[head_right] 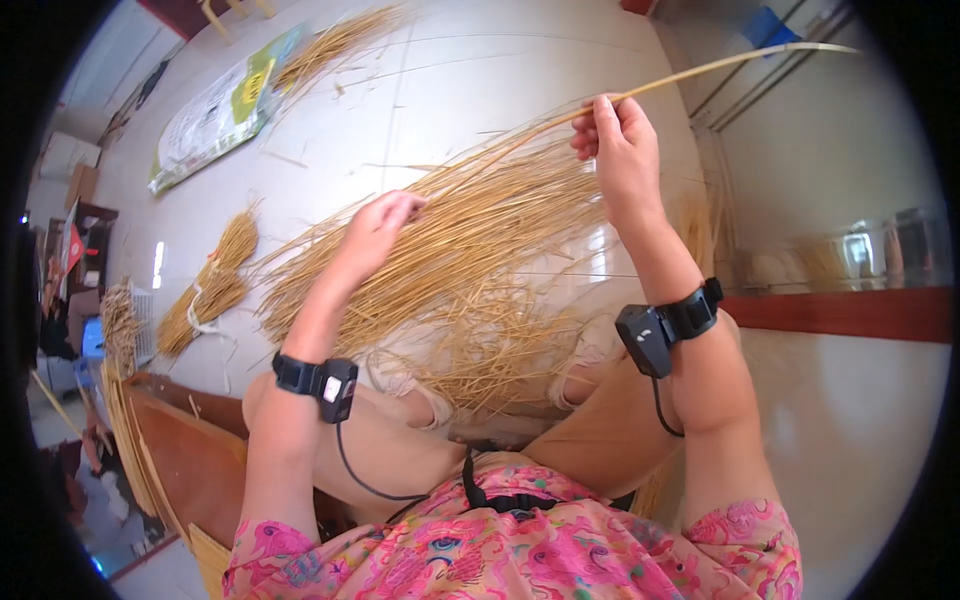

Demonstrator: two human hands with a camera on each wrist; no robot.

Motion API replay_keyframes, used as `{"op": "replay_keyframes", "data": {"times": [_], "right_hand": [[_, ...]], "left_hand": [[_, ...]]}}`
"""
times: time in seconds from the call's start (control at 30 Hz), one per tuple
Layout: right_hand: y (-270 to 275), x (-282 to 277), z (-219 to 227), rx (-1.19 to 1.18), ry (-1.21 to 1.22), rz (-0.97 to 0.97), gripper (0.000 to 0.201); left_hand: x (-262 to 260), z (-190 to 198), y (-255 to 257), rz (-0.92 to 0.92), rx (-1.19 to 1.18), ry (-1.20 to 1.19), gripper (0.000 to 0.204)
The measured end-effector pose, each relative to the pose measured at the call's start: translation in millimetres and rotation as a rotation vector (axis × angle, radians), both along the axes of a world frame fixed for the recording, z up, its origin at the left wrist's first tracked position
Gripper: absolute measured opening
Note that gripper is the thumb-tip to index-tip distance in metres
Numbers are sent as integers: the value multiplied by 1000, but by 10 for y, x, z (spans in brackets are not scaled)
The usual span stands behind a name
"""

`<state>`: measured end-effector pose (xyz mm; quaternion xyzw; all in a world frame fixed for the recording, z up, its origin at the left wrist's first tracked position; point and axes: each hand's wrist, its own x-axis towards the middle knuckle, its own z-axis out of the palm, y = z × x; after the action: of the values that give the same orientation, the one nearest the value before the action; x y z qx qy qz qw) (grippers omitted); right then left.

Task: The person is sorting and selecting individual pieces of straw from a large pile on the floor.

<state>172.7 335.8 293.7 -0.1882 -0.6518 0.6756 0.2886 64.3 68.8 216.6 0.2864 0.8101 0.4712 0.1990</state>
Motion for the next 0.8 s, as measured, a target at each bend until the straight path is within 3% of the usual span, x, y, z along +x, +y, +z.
{"op": "replay_keyframes", "data": {"times": [0.03,0.17,0.23,0.33,0.5,0.63,0.8], "right_hand": [[70,18,66,108,23,-42,18],[373,204,469,391,272,-142,16],[502,358,780,468,394,-204,16],[696,624,1229,595,335,-253,20],[1115,903,1448,685,179,-264,19],[1299,901,1377,589,49,-276,16],[1202,794,1361,785,-108,-301,17]], "left_hand": [[15,-7,-4,41,26,89,32],[-60,72,-44,287,139,-232,29],[-83,4,-60,258,153,-261,29],[-52,-8,-23,214,135,-322,28],[36,-2,101,135,92,-355,28],[42,-7,173,122,94,-371,28],[87,68,258,81,70,-300,26]]}}
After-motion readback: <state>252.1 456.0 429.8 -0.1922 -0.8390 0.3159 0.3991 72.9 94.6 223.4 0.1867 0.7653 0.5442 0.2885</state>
